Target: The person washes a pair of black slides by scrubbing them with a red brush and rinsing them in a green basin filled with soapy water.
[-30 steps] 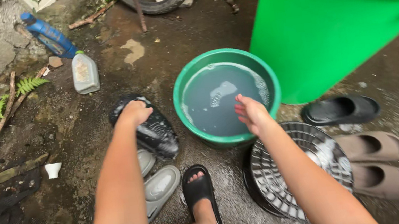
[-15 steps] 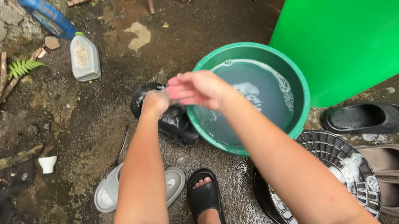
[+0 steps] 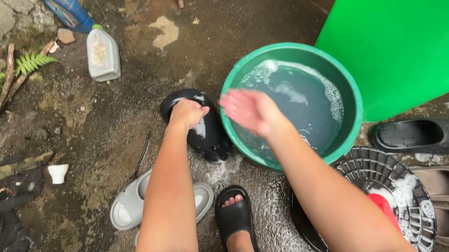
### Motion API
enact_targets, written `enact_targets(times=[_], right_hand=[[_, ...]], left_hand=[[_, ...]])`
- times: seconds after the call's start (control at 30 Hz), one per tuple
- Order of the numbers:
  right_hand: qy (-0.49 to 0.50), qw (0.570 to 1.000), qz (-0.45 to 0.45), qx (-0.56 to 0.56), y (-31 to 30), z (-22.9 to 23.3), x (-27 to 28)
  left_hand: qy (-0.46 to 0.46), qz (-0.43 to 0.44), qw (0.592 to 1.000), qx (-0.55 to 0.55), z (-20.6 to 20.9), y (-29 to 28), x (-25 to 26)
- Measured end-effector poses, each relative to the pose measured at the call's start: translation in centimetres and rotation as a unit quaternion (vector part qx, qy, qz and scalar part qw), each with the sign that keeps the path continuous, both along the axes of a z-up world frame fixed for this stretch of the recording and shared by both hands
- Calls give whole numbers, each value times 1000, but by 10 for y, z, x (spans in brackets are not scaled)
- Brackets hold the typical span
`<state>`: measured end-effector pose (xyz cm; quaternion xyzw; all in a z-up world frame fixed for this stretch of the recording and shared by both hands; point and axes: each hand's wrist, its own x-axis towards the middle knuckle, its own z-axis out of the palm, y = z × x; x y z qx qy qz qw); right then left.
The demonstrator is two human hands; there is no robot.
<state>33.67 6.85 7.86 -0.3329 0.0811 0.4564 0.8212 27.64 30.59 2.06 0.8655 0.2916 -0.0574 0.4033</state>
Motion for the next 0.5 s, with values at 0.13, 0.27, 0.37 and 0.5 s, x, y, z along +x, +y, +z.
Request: enact_targets(times=[0.13, 0.27, 0.37, 0.5], right_hand=[[-235, 947, 117, -184, 50, 89, 8], [-302, 872, 40, -383, 21, 67, 29], [-314, 796, -185, -484, -38, -14, 35], [-64, 897, -247, -362, -60, -75, 26]], left_hand=[[-11, -69, 998, 4, 25, -16, -4], [16, -70, 997, 7, 60, -28, -15], [3, -63, 998, 14, 74, -29, -20], [-13, -40, 999, 5, 71, -24, -22]])
